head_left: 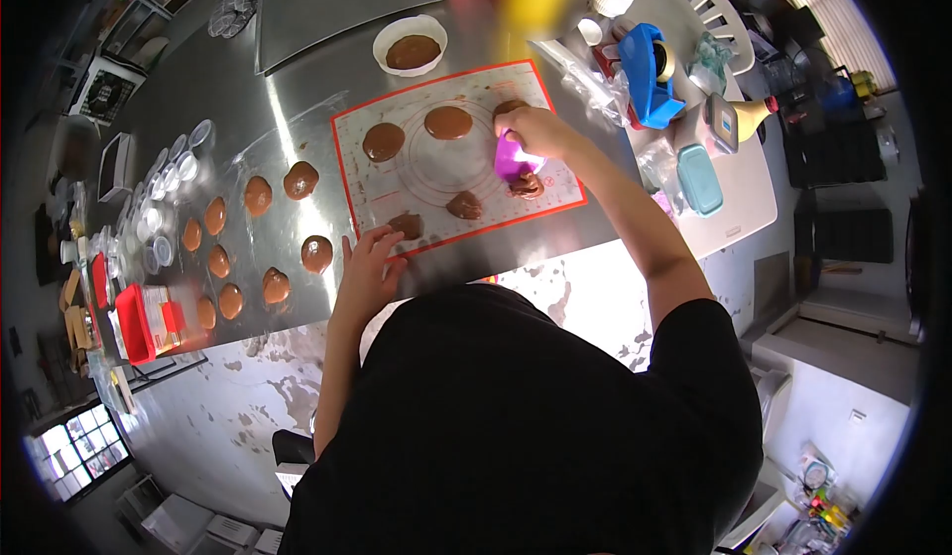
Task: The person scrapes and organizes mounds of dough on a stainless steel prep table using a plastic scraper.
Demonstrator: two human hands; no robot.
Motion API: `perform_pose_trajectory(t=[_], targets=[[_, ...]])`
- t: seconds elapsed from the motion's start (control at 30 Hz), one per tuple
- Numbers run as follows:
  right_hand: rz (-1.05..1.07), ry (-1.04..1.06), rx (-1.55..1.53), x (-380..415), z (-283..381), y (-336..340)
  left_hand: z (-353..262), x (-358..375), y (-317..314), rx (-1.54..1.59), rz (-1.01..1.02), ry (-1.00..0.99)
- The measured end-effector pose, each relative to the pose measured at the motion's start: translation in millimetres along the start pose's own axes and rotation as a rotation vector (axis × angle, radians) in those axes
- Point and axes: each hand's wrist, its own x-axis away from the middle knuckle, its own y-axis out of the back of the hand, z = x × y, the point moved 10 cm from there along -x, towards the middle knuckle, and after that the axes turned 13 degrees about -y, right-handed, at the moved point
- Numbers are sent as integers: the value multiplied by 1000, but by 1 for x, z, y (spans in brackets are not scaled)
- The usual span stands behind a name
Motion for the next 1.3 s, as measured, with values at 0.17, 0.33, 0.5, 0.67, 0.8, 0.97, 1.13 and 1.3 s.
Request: perform_pose_trajectory(t=[0.17,0.33,0.5,0.67,0.8,0.97,1.13,1.3], targets=[[200,179,48,18,46,-1,5,3,4,-9,-12,17],[12,138,56,60,44,41,9,3,5,-11,-26,16],[-115,17,66,104,39,46,6,-4,0,4,-16,-34],[-355,-146,-119,127,16,56,-4,-17,-1,11,21,-95],[-624,-378,-223,150,-17,67,-7,-25,-2,31,31,-119],[-617,-490,-308,162,-12,49,-8,-24,-5,34,39,-115],[-606,-401,-271,159,11,48,-6,-22,-8,25,61,-118],[-635,-403,-178,152,8,40,-6,-22,-6,40,17,-135]])
